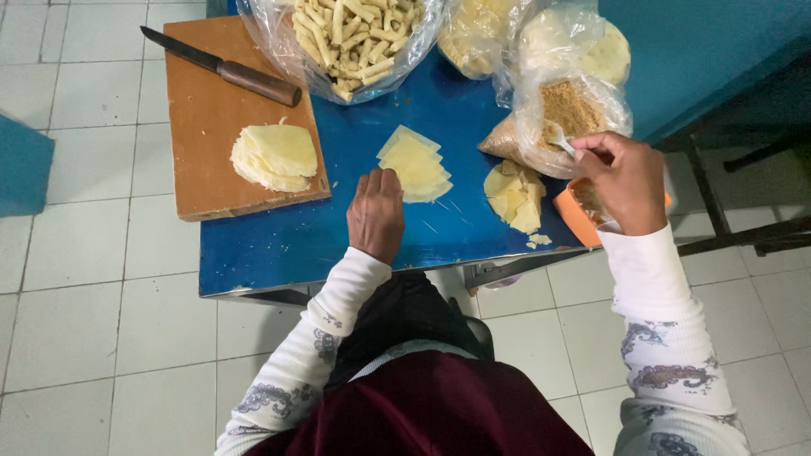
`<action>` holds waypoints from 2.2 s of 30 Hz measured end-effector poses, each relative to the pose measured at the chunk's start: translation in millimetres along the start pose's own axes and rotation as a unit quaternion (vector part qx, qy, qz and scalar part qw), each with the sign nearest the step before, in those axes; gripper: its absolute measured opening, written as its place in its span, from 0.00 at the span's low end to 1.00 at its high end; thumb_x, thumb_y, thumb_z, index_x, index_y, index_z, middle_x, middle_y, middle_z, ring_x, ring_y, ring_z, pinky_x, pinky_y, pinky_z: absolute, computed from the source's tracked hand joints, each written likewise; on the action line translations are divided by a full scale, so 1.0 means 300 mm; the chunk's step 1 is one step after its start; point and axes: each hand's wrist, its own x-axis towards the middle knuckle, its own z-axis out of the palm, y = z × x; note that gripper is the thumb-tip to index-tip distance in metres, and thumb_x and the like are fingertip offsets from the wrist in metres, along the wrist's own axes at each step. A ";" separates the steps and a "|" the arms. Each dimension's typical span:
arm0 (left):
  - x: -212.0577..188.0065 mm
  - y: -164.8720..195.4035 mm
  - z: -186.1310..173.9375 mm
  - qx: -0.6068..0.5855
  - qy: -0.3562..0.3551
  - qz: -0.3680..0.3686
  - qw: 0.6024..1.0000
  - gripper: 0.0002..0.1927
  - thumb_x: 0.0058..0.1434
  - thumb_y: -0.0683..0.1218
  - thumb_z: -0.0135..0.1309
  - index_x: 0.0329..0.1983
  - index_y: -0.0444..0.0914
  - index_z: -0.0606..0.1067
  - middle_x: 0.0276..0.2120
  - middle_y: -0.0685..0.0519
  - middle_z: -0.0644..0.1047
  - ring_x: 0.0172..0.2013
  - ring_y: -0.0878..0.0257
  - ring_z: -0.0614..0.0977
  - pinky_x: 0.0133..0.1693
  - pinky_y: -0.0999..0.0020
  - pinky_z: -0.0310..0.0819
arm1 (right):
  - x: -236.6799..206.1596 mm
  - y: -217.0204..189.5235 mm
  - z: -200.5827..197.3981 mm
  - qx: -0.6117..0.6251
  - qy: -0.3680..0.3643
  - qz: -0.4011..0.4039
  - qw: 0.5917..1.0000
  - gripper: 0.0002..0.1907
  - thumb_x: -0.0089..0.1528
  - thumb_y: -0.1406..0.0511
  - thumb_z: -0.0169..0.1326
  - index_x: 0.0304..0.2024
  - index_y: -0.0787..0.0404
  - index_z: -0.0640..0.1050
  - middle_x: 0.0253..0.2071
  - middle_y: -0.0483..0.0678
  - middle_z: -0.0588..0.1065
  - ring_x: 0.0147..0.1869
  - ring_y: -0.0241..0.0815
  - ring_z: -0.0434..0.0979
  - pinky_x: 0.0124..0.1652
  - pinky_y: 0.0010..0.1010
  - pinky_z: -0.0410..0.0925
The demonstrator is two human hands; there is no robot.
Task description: The person folds thin yellow sheets one at a time on a blue table, spooning brown sugar from a plastic bag onto a sheet before folding it over, and stacks the folded pieces in a pile. Trimmed or broken pieces are set aside in an orange container next to the work area.
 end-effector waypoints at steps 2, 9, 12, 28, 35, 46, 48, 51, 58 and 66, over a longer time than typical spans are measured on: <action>0.002 -0.001 0.001 -0.017 0.008 0.008 1.000 0.03 0.64 0.38 0.50 0.38 0.33 0.68 0.35 0.43 0.73 0.38 0.45 0.76 0.38 0.52 0.73 | -0.003 0.005 -0.019 0.030 0.001 0.015 0.999 0.10 0.65 0.70 0.60 0.48 0.64 0.83 0.39 0.48 0.82 0.39 0.31 0.80 0.42 0.23 0.70; 0.012 0.001 -0.006 -0.114 0.023 -0.017 0.993 0.06 0.60 0.36 0.51 0.36 0.36 0.67 0.32 0.45 0.74 0.36 0.45 0.77 0.37 0.51 0.70 | -0.042 -0.038 -0.062 0.134 0.002 0.033 0.990 0.10 0.67 0.71 0.58 0.50 0.67 0.82 0.39 0.44 0.80 0.41 0.28 0.77 0.45 0.20 0.70; 0.016 0.004 -0.008 -0.146 0.014 -0.044 0.988 0.09 0.60 0.34 0.53 0.40 0.36 0.67 0.34 0.44 0.75 0.35 0.44 0.78 0.36 0.51 0.70 | -0.061 -0.072 -0.045 0.133 -0.027 0.005 0.991 0.10 0.68 0.71 0.57 0.51 0.67 0.82 0.38 0.44 0.80 0.39 0.28 0.76 0.43 0.21 0.69; 0.020 -0.004 -0.001 -0.265 0.012 -0.073 0.962 0.17 0.57 0.31 0.56 0.48 0.35 0.68 0.34 0.47 0.76 0.32 0.58 0.81 0.37 0.66 0.76 | -0.060 -0.150 0.383 -0.031 -0.064 -0.288 0.955 0.07 0.61 0.70 0.60 0.43 0.60 0.81 0.38 0.47 0.77 0.41 0.46 0.75 0.42 0.36 0.66; 0.030 -0.005 0.006 -0.276 0.011 -0.061 0.959 0.16 0.58 0.31 0.56 0.47 0.35 0.68 0.32 0.47 0.76 0.32 0.58 0.80 0.37 0.66 0.76 | -0.054 -0.137 0.363 -0.167 -0.007 -0.449 0.878 0.12 0.57 0.72 0.58 0.44 0.60 0.79 0.44 0.46 0.75 0.48 0.46 0.72 0.47 0.39 0.65; 0.045 -0.005 0.016 -0.282 -0.001 -0.046 0.958 0.17 0.56 0.30 0.56 0.46 0.36 0.68 0.34 0.46 0.76 0.34 0.56 0.81 0.37 0.65 0.76 | -0.082 -0.153 0.320 -0.116 0.041 -0.403 0.907 0.12 0.62 0.73 0.59 0.47 0.59 0.81 0.42 0.48 0.76 0.46 0.48 0.73 0.48 0.39 0.66; 0.047 -0.005 0.015 -0.278 0.002 -0.044 0.960 0.18 0.55 0.30 0.55 0.46 0.36 0.68 0.35 0.46 0.76 0.34 0.55 0.81 0.37 0.65 0.76 | -0.084 -0.158 0.255 -0.100 0.063 -0.355 0.927 0.09 0.65 0.72 0.60 0.48 0.60 0.81 0.42 0.49 0.77 0.45 0.48 0.74 0.46 0.39 0.65; 0.045 -0.006 0.018 -0.275 -0.007 -0.043 0.961 0.17 0.56 0.30 0.55 0.46 0.36 0.68 0.34 0.46 0.76 0.33 0.55 0.81 0.37 0.65 0.76 | -0.097 -0.134 0.101 -0.131 0.137 -0.292 0.937 0.05 0.70 0.72 0.58 0.48 0.60 0.80 0.45 0.49 0.76 0.51 0.51 0.73 0.53 0.40 0.65; 0.052 -0.018 0.033 -0.268 -0.023 -0.026 0.963 0.15 0.59 0.31 0.56 0.46 0.36 0.69 0.34 0.47 0.76 0.34 0.57 0.81 0.37 0.65 0.77 | -0.029 -0.135 0.062 -0.271 0.204 -0.266 0.902 0.08 0.68 0.73 0.56 0.49 0.60 0.81 0.48 0.51 0.73 0.51 0.55 0.70 0.52 0.43 0.64; 0.038 -0.029 0.016 -0.280 -0.057 -0.025 0.958 0.21 0.53 0.33 0.62 0.48 0.35 0.69 0.40 0.45 0.77 0.36 0.54 0.82 0.39 0.64 0.78 | -0.131 -0.199 0.443 -0.057 0.013 -0.220 0.974 0.12 0.59 0.69 0.61 0.45 0.60 0.79 0.42 0.54 0.74 0.49 0.59 0.74 0.47 0.45 0.67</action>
